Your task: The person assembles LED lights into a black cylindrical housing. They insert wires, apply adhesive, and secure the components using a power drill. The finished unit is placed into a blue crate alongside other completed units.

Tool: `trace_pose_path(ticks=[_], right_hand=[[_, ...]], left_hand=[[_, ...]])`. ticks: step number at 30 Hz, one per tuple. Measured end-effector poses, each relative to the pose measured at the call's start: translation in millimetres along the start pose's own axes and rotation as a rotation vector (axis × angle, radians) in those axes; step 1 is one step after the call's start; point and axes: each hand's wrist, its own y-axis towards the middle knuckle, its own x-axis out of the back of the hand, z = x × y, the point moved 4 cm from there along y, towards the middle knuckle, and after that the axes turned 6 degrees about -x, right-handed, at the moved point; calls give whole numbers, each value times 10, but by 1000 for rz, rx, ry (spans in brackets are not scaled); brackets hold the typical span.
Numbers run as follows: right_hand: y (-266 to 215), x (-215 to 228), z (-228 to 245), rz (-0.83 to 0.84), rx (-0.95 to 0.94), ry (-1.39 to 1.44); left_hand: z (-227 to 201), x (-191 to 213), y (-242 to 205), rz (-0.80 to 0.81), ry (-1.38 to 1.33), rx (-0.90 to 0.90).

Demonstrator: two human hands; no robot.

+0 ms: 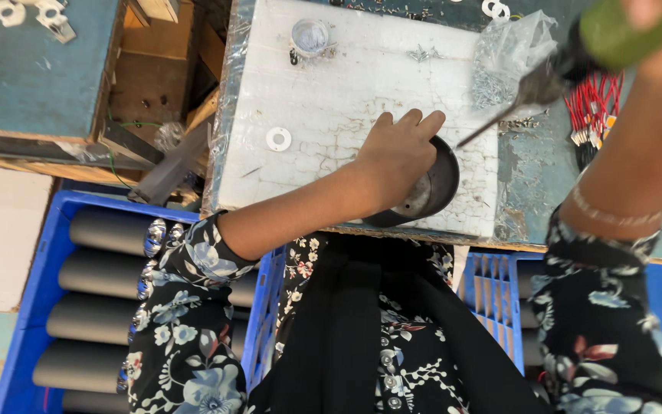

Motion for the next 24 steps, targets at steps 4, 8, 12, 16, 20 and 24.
trace_pose_path(ticks=[4,8,12,16,20,24], right_hand=[[-295,-212,65,15,57,255],[-543,-812,86,9,64,225],[-534,-1192,140,36,59,41],[-549,-1248,81,2,18,1],[-603,-1244,-19,22,56,11],[-624,-1117,-126,56,7,41]], left_hand=[[5,-23,-8,-69,-20,-13],[-14,1,-28,-74,-43,-2],[-47,49,-66,-72,-41,-6],[-57,76,-70,-77,-67,-7],[-69,85,-71,-64,-103,-7],[-66,82,-80,-71,-126,-8]])
